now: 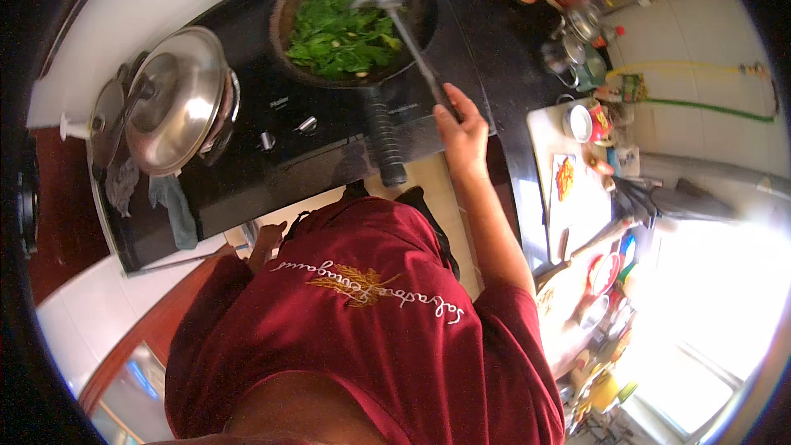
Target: The person stirs a pan of greens, pours a liquid from a bowl into the pan, adds a spoonful of powder from a container, and then washes the bowl in a sink.
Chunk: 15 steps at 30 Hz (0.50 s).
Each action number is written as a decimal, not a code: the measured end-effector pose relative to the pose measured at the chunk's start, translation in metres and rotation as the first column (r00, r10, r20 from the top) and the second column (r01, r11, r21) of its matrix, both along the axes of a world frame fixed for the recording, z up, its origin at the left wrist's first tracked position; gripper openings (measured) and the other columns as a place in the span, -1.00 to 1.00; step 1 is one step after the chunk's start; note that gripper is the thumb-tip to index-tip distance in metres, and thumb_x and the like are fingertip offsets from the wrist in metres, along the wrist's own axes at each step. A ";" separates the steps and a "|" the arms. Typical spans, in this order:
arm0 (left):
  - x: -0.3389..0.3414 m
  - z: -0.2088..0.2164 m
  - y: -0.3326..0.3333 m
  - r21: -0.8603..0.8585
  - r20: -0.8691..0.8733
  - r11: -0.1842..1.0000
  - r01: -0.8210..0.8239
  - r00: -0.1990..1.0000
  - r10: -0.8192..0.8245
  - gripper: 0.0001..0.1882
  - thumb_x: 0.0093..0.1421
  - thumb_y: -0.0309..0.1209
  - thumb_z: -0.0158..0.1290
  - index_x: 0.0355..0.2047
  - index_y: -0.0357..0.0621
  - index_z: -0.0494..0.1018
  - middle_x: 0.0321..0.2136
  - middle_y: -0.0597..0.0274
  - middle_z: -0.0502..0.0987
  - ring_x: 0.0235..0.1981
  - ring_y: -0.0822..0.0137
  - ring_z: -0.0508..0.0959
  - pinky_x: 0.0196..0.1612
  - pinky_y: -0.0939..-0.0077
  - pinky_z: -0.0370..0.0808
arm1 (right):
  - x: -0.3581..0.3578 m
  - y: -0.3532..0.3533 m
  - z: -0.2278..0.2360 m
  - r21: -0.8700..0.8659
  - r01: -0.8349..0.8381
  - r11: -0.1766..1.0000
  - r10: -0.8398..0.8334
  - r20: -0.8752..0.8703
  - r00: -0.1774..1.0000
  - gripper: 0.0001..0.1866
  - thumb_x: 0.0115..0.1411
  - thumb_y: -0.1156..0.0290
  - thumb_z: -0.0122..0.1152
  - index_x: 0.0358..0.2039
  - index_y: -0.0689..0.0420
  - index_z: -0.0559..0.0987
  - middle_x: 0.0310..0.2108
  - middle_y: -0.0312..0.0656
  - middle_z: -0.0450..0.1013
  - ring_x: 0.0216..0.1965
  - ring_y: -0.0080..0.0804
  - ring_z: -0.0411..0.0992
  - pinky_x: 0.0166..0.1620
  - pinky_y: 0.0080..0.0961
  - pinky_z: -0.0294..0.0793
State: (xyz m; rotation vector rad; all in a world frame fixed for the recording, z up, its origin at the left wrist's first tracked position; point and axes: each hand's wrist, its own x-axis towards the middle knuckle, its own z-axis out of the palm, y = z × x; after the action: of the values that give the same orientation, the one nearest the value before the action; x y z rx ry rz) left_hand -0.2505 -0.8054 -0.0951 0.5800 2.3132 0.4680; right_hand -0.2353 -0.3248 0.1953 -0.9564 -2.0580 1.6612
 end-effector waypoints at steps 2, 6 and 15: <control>-0.003 0.011 0.012 -0.011 0.199 0.973 -0.231 0.953 0.229 -0.44 0.25 -0.06 -0.25 -0.77 -0.18 0.34 -0.85 0.22 0.36 -0.73 0.20 0.43 -0.55 0.29 0.36 | 0.008 0.002 -0.017 0.256 -0.043 0.966 0.041 0.013 0.999 -0.56 0.08 0.43 0.15 0.02 0.16 0.42 -0.23 -0.20 0.41 -0.33 -0.49 0.36 -0.26 -0.59 0.35; 0.015 -0.027 -0.005 -0.198 0.500 0.735 -0.648 0.579 0.644 -0.48 0.20 -0.11 -0.09 -0.83 -0.12 0.24 -0.92 0.25 0.18 -0.81 0.27 0.31 -0.67 0.33 0.23 | 0.005 -0.010 -0.026 0.309 -0.135 0.941 0.145 -0.009 0.989 -0.59 0.05 0.43 0.19 -0.04 0.17 0.46 -0.12 -0.06 0.37 -0.10 -0.25 0.36 -0.08 -0.43 0.35; -0.005 -0.058 0.033 0.087 -0.063 0.972 0.218 0.975 -0.213 -0.88 0.07 -0.43 -0.02 -0.44 -0.18 0.28 -0.70 0.05 0.38 -0.68 0.14 0.43 -0.62 0.28 0.32 | 0.046 0.049 -0.033 0.218 -0.234 0.947 0.259 -0.095 0.961 -0.54 0.20 0.14 0.02 -0.02 0.23 0.40 -0.07 0.00 0.29 -0.13 -0.19 0.37 -0.07 -0.39 0.37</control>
State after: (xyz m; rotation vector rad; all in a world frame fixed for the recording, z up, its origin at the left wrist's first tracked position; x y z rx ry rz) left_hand -0.2551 -0.7726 -0.1533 0.8888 2.2543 0.4633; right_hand -0.1898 -0.2753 0.1618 -0.5331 -2.2847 1.5385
